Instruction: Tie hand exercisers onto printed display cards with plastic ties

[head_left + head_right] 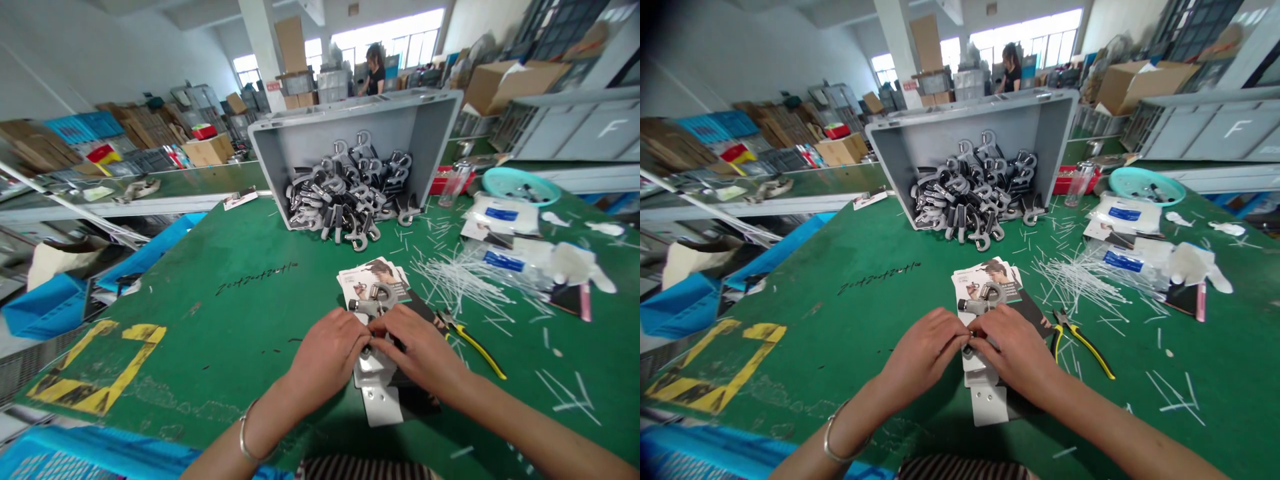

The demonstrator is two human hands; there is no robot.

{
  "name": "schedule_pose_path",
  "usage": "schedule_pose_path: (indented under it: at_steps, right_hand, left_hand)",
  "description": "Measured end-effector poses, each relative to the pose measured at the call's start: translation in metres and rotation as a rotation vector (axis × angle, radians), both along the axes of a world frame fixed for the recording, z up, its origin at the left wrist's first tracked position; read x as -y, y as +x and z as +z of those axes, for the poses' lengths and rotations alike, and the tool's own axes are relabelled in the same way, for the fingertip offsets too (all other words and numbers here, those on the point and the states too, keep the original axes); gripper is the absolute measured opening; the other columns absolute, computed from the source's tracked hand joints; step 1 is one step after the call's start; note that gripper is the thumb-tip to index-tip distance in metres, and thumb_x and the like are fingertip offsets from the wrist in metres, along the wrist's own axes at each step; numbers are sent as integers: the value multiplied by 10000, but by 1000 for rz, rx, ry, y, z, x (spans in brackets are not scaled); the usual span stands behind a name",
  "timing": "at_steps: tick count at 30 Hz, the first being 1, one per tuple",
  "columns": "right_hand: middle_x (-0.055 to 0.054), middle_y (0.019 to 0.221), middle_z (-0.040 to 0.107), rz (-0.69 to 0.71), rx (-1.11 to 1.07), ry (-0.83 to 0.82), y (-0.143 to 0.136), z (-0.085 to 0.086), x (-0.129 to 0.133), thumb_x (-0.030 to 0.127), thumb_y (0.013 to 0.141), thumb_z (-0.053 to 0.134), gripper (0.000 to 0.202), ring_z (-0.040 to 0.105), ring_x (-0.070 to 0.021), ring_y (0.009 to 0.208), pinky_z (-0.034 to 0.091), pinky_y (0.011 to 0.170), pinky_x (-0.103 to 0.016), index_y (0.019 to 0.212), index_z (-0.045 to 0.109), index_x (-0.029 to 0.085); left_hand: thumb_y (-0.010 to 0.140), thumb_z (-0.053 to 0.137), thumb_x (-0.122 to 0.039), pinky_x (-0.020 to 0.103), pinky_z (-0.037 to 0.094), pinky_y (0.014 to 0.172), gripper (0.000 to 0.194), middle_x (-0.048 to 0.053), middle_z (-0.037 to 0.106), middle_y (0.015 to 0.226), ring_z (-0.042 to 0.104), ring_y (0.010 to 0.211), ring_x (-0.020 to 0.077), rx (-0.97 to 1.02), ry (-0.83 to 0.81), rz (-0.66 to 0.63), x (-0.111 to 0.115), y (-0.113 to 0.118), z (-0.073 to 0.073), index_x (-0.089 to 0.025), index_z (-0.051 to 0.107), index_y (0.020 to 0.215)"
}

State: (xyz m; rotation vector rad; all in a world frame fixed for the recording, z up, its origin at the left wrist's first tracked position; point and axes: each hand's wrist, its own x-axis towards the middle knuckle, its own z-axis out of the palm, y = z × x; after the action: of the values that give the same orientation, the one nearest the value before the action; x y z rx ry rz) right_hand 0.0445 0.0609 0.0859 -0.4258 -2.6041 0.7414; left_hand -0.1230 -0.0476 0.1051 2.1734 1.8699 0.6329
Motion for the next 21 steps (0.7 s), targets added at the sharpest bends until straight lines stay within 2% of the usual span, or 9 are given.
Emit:
schedule_pose_path:
  at_steps: [4,8,9,12,13,15,18,20,21]
  right_hand:
    - [-47,871,633,13,-16,25,2,-4,2,241,971,534,143,527,-215,845,414,773,-363,863,622,210]
    - [-50,946,638,-19,-87,-86,7,-10,4,229,957,560,97,530,-220,928,416,820,-372,883,621,215]
    - [-46,961,643,-12,-126,-137,7,-10,3,227,953,570,75,535,-217,950,415,845,-378,895,617,217]
    - [-35,972,662,49,-204,-314,4,-12,2,224,952,580,64,552,-205,975,420,886,-385,895,608,215]
    - [-33,961,669,74,-215,-359,2,-13,1,224,954,578,75,554,-202,976,425,887,-382,889,613,214]
    - [-32,936,680,120,-227,-414,-1,-17,1,224,958,575,95,549,-200,994,436,888,-375,882,631,213]
    - [-26,913,697,179,-265,-417,7,-23,2,233,958,577,118,540,-203,1049,435,935,-388,863,645,219]
    - [-30,921,705,102,-284,-407,25,-29,0,261,960,575,123,536,-214,1091,430,961,-402,862,641,226]
    - [-37,929,703,-11,-299,-389,39,-33,-3,283,964,565,129,535,-223,1101,427,969,-412,870,637,230]
  left_hand:
    - [986,457,-246,372,432,824,200,50,638,847,550,839,201,108,37,42,10,-3,-1,-169,593,862]
    - [966,512,-229,351,453,883,88,37,658,942,581,933,184,346,70,119,18,1,-18,-198,594,954]
    - [937,568,-240,366,450,934,112,55,653,1054,575,1024,198,366,75,142,19,4,-25,-203,584,1041]
    - [828,704,-235,451,395,1067,467,131,512,1368,462,1274,263,334,110,250,18,11,-49,-191,491,1241]
    - [828,697,-221,470,385,1080,447,142,492,1393,447,1297,272,314,133,290,18,12,-57,-187,496,1226]
    - [881,621,-197,479,400,1065,250,142,537,1347,481,1272,265,288,184,353,16,14,-70,-188,543,1117]
    - [913,578,-231,486,423,1036,121,140,595,1299,531,1235,274,299,205,370,17,15,-80,-194,585,1027]
    - [906,585,-256,490,420,1040,135,133,598,1325,542,1238,285,368,167,368,21,14,-78,-203,606,1028]
    - [903,589,-272,486,417,1045,142,125,601,1334,550,1237,286,428,144,389,24,12,-75,-210,615,1028]
